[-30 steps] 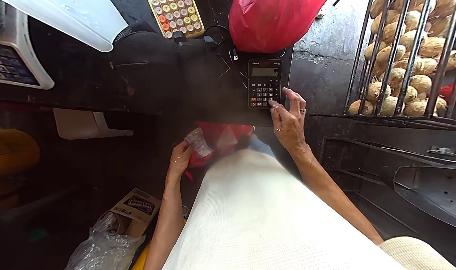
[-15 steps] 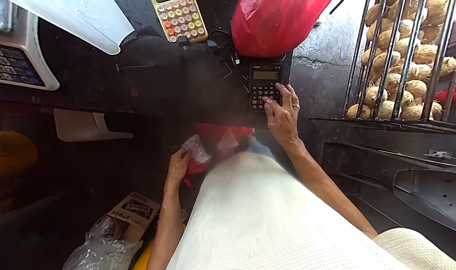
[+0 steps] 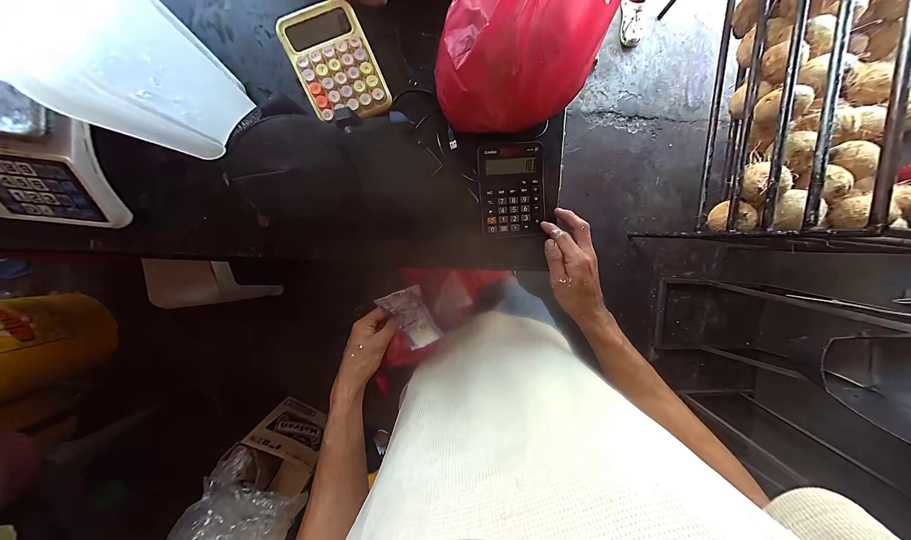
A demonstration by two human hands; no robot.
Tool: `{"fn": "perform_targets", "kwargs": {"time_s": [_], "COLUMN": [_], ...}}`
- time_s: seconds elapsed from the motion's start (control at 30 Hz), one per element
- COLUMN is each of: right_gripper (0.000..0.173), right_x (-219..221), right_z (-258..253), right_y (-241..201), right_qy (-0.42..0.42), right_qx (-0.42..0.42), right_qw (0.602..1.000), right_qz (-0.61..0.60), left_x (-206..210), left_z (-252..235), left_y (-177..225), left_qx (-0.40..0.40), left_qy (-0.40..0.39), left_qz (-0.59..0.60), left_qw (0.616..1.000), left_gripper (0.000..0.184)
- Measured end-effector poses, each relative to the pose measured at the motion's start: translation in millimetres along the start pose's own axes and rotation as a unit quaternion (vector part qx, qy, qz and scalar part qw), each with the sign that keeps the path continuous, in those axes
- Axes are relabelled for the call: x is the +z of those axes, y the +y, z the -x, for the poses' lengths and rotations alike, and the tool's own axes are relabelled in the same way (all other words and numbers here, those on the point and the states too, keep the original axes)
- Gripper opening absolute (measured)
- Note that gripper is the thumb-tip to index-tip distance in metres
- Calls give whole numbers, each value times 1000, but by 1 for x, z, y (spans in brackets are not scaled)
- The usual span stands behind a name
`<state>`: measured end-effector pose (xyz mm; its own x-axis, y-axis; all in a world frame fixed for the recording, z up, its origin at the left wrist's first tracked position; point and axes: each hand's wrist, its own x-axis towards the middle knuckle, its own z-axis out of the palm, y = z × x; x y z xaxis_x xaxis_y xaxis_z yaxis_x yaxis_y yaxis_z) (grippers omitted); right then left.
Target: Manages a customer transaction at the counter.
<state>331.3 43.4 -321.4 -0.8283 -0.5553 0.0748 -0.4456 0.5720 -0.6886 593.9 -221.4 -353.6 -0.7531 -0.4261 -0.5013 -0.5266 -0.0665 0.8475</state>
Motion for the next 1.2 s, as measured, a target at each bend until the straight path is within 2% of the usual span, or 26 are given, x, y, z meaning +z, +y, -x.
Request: {"fn": "perform_targets", "kwargs": {"time_s": [0.13, 0.37, 0.53, 0.6, 0.7, 0.77, 0.83, 0.93, 1.1, 1.2], "right_gripper": [39, 37, 32, 37, 54, 50, 37, 33, 21, 19], "right_x": [-8, -29, -55, -61, -70, -73, -75, -81, -89, -87], "right_z": [-6, -27, -44, -54, -71, -83, -95, -103, -112, -112], "right_y": [6, 26, 17, 0, -22, -30, -32, -27, -37, -46], "right_qy": [-5, -27, -12, -74, -215, -264, -273, -279, -241, -198], "right_qx": [14, 20, -54, -85, -55, -15, 14, 23, 12, -9], "right_qw": [999, 993, 986, 974, 936, 905, 886, 864, 896, 921], "right_qz": [-36, -109, -157, -197, -272, -334, -374, -419, -373, -336], "left_x": [11, 44, 91, 108, 131, 142, 149, 158, 142, 118], "left_z": [-3, -20, -35, -40, -42, -40, -43, -48, -65, -78], "left_y": [42, 88, 148, 170, 193, 202, 207, 205, 214, 215], "left_qx": [64, 92, 120, 129, 148, 156, 160, 174, 163, 173], "left_qy": [10, 66, 78, 56, 28, 37, 54, 62, -12, -68], "left_qz": [30, 37, 61, 85, 91, 54, 35, 40, 44, 18], "left_qw": [997, 993, 988, 986, 984, 986, 985, 982, 986, 982], "left_gripper": [14, 14, 11, 17, 26, 30, 32, 31, 47, 33]}}
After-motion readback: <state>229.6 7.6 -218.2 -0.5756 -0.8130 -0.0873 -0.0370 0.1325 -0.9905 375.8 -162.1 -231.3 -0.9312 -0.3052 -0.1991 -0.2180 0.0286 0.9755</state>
